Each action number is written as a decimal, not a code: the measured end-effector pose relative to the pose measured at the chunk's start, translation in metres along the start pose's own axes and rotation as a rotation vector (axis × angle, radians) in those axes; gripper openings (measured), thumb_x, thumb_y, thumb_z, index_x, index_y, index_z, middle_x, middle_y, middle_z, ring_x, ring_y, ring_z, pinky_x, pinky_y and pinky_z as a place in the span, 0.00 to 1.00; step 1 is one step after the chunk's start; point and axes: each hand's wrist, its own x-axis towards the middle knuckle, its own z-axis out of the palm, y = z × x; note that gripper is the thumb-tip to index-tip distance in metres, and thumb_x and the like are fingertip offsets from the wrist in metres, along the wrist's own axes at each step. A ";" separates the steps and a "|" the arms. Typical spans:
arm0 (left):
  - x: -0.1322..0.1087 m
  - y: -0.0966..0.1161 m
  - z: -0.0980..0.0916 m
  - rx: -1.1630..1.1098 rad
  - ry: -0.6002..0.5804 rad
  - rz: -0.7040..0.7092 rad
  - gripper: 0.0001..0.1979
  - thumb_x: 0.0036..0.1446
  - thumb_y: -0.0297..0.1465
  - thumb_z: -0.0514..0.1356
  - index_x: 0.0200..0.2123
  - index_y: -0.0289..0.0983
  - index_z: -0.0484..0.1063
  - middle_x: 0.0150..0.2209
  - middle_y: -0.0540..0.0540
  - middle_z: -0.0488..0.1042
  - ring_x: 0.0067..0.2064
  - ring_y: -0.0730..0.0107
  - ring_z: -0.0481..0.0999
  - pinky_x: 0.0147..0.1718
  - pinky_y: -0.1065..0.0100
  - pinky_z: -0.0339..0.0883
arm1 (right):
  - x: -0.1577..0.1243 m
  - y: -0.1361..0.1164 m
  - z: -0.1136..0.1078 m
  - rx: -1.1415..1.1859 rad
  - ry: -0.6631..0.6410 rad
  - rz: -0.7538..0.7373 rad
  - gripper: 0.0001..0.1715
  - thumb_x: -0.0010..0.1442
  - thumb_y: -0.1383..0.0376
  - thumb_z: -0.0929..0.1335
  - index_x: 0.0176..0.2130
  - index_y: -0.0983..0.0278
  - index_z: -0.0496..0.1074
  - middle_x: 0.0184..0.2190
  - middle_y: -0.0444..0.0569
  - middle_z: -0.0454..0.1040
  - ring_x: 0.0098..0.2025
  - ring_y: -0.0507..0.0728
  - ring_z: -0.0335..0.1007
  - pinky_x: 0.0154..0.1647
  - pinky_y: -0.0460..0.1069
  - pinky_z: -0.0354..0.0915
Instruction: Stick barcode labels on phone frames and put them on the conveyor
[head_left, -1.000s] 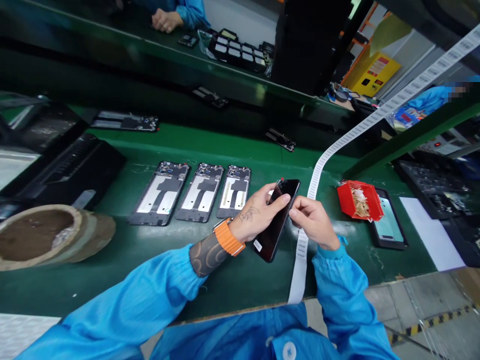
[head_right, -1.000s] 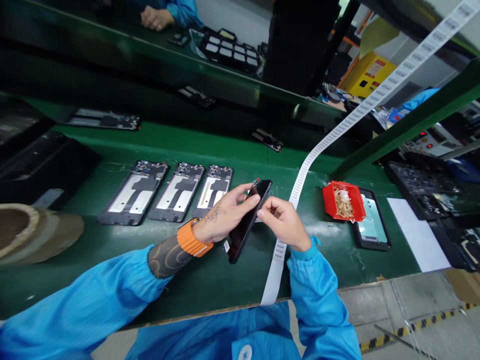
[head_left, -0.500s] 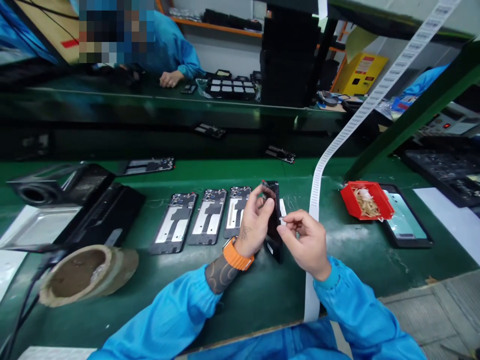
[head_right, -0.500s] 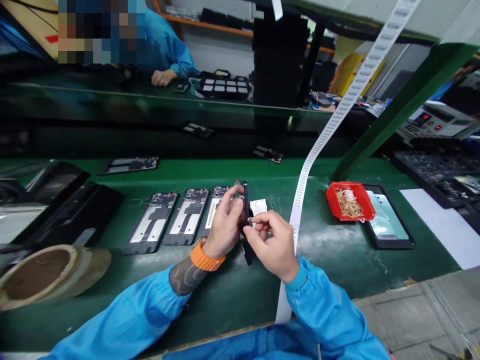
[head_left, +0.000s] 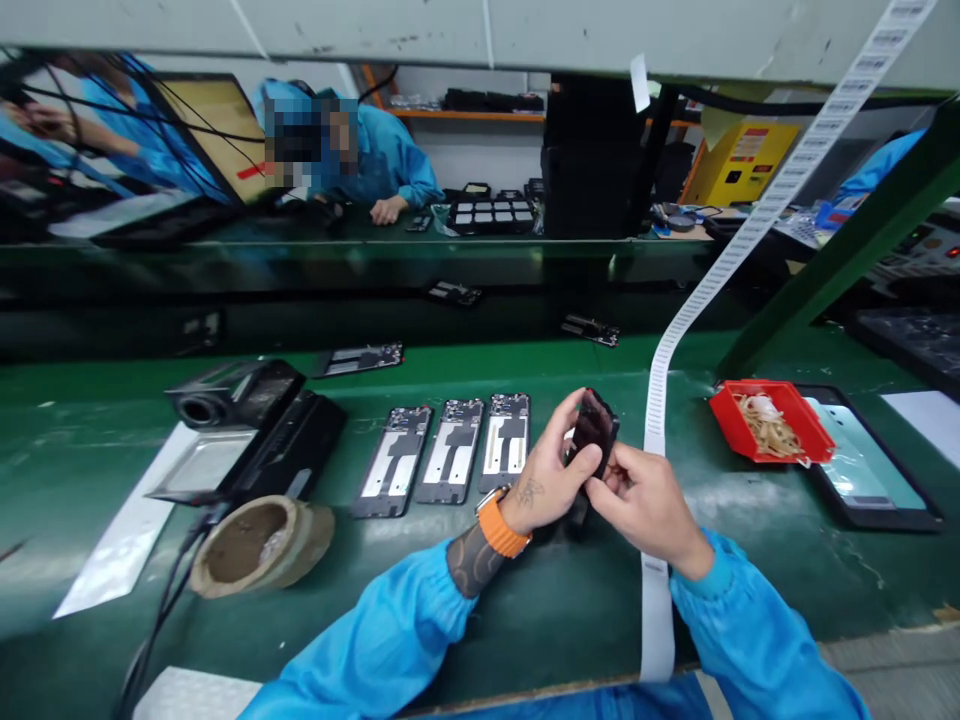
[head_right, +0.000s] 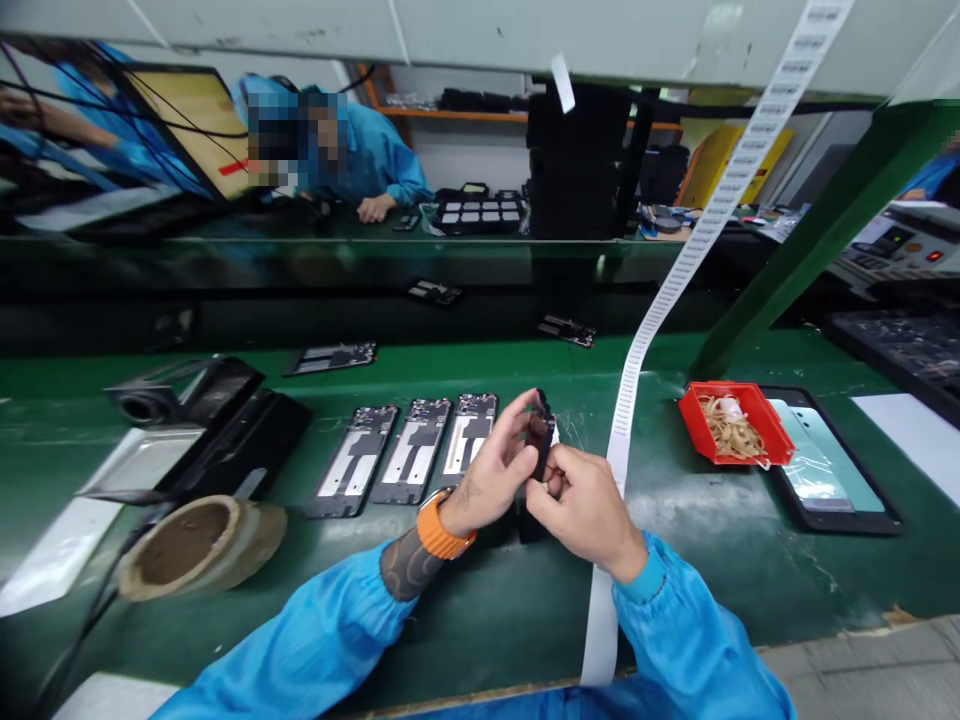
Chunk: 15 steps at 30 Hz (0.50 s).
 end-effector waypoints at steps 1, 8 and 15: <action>0.001 0.006 -0.004 -0.002 -0.027 -0.074 0.42 0.57 0.52 0.60 0.67 0.38 0.54 0.58 0.35 0.67 0.58 0.56 0.68 0.53 0.62 0.64 | 0.000 0.002 -0.001 -0.083 0.005 -0.077 0.13 0.53 0.69 0.67 0.24 0.61 0.58 0.19 0.39 0.61 0.21 0.49 0.57 0.23 0.46 0.53; 0.018 0.044 -0.040 0.078 -0.064 -0.576 0.25 0.54 0.46 0.64 0.46 0.32 0.75 0.44 0.34 0.79 0.43 0.54 0.79 0.41 0.59 0.70 | 0.003 0.010 0.003 -0.435 -0.185 -0.479 0.07 0.54 0.74 0.64 0.30 0.62 0.68 0.27 0.46 0.72 0.28 0.55 0.67 0.28 0.49 0.56; 0.092 0.014 -0.076 0.008 0.299 -0.337 0.23 0.49 0.23 0.66 0.51 0.34 0.71 0.47 0.37 0.78 0.39 0.65 0.79 0.39 0.65 0.69 | 0.008 0.054 -0.042 -0.381 0.295 -0.269 0.09 0.66 0.63 0.64 0.45 0.64 0.70 0.24 0.43 0.66 0.26 0.54 0.66 0.30 0.49 0.62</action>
